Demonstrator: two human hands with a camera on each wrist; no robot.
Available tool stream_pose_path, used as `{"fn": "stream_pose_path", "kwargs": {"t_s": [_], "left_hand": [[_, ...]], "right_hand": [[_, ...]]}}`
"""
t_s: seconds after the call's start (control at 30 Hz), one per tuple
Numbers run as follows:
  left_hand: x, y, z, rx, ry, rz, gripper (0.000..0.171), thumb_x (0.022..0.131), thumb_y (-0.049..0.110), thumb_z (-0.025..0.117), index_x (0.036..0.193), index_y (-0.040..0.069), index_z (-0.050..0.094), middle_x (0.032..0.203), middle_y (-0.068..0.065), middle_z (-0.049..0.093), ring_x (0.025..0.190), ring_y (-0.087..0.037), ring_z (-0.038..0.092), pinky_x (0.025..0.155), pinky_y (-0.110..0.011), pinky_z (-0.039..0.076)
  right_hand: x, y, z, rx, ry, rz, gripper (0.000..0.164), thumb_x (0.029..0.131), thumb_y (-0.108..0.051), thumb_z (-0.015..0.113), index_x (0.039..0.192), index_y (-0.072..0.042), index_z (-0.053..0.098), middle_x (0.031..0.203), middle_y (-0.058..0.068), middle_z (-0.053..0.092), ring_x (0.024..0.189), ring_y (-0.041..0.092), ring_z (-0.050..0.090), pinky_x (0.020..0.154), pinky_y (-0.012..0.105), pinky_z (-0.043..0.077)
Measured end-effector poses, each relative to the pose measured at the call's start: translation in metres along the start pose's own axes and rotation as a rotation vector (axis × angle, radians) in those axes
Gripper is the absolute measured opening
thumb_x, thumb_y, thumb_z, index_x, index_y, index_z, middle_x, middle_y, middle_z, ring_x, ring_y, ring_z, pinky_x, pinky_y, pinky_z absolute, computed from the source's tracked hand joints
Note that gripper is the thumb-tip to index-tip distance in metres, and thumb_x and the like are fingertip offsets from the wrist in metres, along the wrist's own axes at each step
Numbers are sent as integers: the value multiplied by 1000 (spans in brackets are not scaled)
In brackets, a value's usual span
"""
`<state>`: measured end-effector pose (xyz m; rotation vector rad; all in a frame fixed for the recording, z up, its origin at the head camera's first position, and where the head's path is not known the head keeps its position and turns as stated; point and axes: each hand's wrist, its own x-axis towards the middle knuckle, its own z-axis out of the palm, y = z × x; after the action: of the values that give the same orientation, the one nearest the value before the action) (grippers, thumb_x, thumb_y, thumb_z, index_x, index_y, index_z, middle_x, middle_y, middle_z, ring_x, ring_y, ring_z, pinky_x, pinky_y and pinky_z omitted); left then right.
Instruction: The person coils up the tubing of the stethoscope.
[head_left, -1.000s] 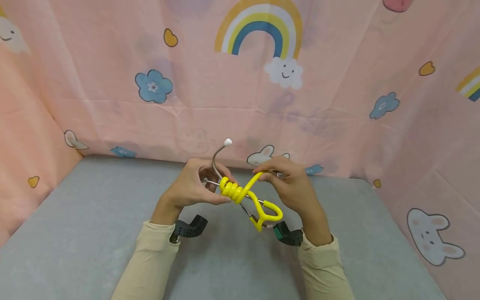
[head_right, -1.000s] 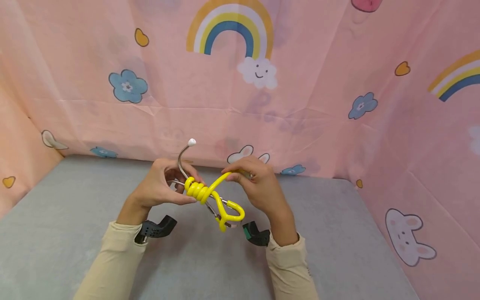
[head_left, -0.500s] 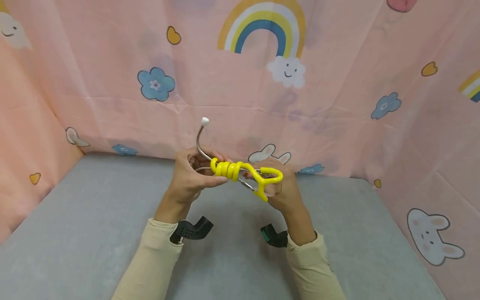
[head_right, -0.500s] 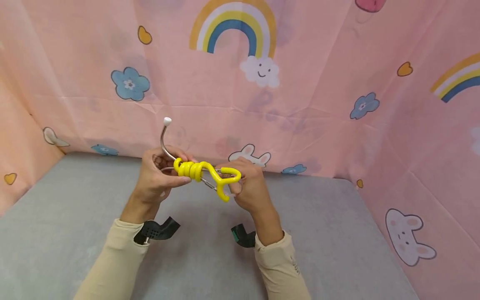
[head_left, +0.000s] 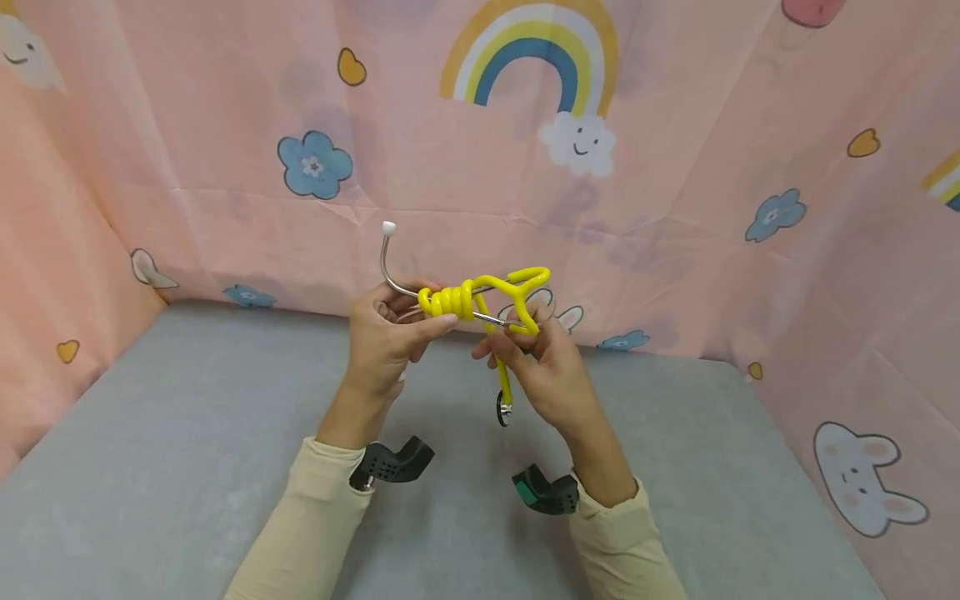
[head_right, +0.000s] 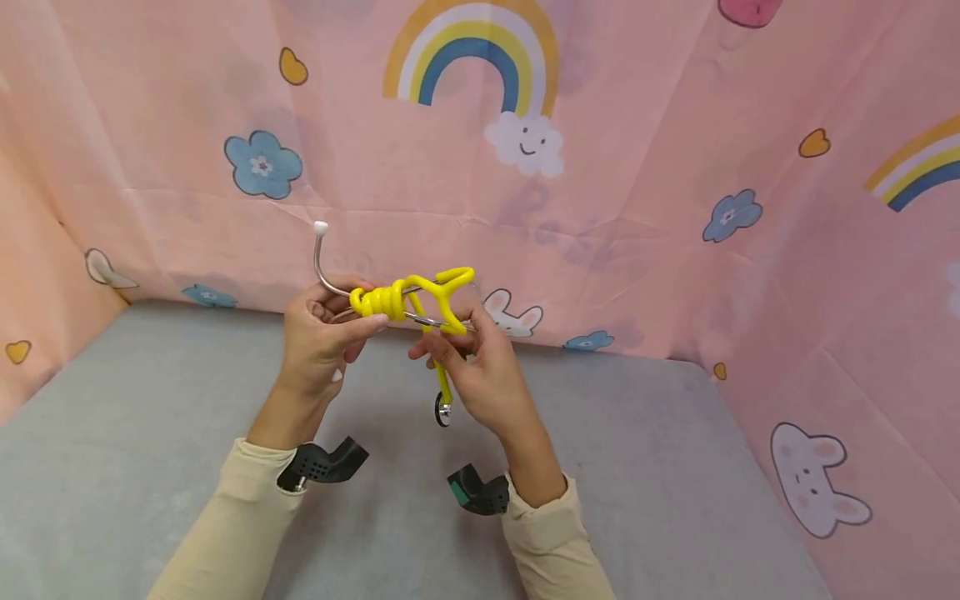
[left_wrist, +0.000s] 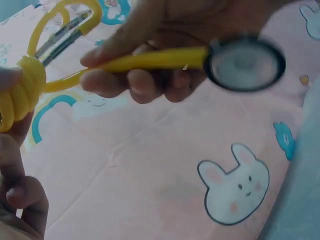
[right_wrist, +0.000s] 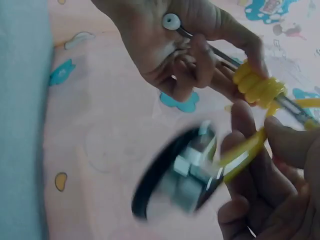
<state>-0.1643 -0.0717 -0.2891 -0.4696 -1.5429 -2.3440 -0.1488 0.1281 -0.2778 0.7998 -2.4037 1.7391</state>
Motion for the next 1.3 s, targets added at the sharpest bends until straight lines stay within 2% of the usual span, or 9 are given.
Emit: {"fn": "stream_pose_path", "kwargs": {"t_s": [0.27, 0.33, 0.53, 0.63, 0.77, 0.83, 0.97, 1.13, 1.3], "left_hand": [[2, 2, -4, 87, 124, -27, 32, 77, -10, 76, 105, 1, 65, 87, 8, 74, 53, -7, 52, 41, -17, 30], [2, 2, -5, 117, 137, -27, 33, 77, -8, 77, 106, -1, 65, 88, 9, 74, 58, -6, 57, 42, -16, 31], [4, -2, -3, 184, 131, -6, 36, 75, -7, 81, 107, -7, 65, 91, 5, 72, 77, -8, 70, 62, -15, 55], [4, -4, -2, 201, 110, -5, 37, 74, -8, 81, 107, -8, 66, 91, 4, 72, 71, -8, 67, 54, -14, 50], [5, -5, 1, 221, 83, 5, 38, 73, -9, 81, 107, -9, 65, 93, 1, 72, 76, -8, 69, 63, -17, 56], [5, -6, 2, 232, 75, 10, 37, 73, -10, 81, 107, -10, 65, 96, -4, 72, 85, -9, 71, 75, -23, 61], [3, -8, 5, 279, 59, 11, 37, 73, -7, 82, 106, -9, 66, 102, -16, 73, 95, -15, 71, 83, -28, 60], [1, -12, 9, 313, 36, 18, 35, 74, -4, 83, 106, -6, 68, 106, -21, 72, 96, -20, 71, 83, -29, 61], [-1, -15, 15, 324, 52, 7, 38, 74, -2, 84, 108, -5, 68, 109, -19, 71, 101, -26, 71, 83, -27, 60]], "right_hand": [[-4, 0, -4, 163, -138, -3, 20, 103, -5, 49, 122, 0, 48, 126, 25, 65, 103, 17, 67, 87, 28, 54], [-5, 1, -5, 98, -164, -49, 22, 103, -2, 49, 124, -2, 54, 128, 19, 65, 105, 18, 65, 87, 29, 52], [-8, 1, -8, -179, -157, -141, 35, 93, 7, 61, 125, -9, 64, 114, 4, 69, 107, 17, 62, 90, 37, 51], [-9, 0, -9, -241, -122, -136, 34, 90, 6, 66, 119, -13, 68, 110, 1, 71, 105, 14, 63, 89, 37, 50], [-8, 0, -9, -270, -65, -140, 29, 89, 2, 70, 111, -16, 71, 110, -2, 73, 99, 11, 65, 85, 33, 51], [-8, 0, -8, -277, -33, -148, 29, 90, 2, 69, 113, -15, 69, 110, -3, 74, 96, 10, 66, 81, 31, 50], [-7, 1, -5, -238, 56, -149, 27, 91, 3, 67, 114, -9, 62, 100, 6, 78, 86, 13, 71, 71, 26, 50], [-6, 5, 0, -83, 264, -204, 20, 84, 5, 74, 100, 0, 63, 83, 19, 75, 63, 13, 69, 61, 26, 57], [-5, 4, 6, -18, 470, -221, 18, 77, 4, 80, 94, 0, 73, 85, 2, 75, 62, 8, 65, 61, 22, 57]]}}
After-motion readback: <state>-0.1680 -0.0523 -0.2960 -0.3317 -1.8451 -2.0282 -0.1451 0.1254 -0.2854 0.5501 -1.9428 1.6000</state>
